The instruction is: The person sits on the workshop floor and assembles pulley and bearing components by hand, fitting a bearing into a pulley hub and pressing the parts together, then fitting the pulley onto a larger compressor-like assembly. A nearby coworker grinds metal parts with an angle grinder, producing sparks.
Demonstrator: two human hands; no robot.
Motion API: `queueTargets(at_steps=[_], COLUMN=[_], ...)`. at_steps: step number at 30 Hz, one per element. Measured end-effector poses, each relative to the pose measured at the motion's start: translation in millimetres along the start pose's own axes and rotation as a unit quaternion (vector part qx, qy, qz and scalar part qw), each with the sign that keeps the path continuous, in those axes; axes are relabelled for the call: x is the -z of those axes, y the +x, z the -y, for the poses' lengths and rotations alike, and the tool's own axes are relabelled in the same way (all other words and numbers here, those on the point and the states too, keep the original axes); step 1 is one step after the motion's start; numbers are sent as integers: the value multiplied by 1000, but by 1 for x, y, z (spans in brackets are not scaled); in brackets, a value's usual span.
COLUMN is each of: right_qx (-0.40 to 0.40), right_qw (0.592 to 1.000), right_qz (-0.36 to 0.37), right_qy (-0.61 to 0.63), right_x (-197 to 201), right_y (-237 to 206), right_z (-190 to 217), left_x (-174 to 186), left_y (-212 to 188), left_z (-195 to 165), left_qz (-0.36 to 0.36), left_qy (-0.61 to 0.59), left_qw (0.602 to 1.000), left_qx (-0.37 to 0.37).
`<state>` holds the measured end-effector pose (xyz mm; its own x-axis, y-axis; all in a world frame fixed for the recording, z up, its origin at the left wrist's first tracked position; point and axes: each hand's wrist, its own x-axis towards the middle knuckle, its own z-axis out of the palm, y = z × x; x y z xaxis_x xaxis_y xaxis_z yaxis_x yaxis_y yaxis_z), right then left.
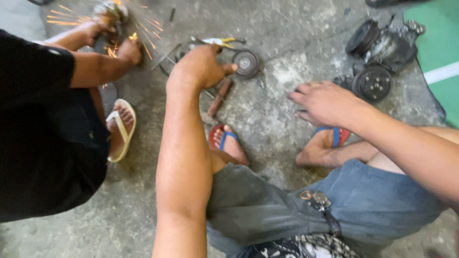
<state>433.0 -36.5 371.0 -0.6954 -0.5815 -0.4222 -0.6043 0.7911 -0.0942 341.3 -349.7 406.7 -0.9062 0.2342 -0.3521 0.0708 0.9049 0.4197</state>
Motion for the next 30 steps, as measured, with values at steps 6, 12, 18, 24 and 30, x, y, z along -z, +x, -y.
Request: queueTargets(at_steps=[6, 12, 18, 24, 30], right_qx=[-155, -111, -101, -121, -164], right_qw=[981, 979, 983, 975, 968], right_qz=[81, 27, 20, 40, 76], right_qy=[80, 168, 154, 180, 175], right_x=[51, 27, 18, 15, 2], right_y=[-22, 13, 27, 6, -2], right_z=[4, -9, -17, -32, -53], left_x=[-9, -35, -84, -90, -84], left_y=[1, -15, -14, -1, 14], left_z=[40, 40, 13, 8, -15], left_qz=[44, 63, 87, 108, 100], left_qy=[34, 57, 66, 127, 138], left_qw=[998, 996, 993, 986, 984], left_qx=[20, 39, -42, -29, -47])
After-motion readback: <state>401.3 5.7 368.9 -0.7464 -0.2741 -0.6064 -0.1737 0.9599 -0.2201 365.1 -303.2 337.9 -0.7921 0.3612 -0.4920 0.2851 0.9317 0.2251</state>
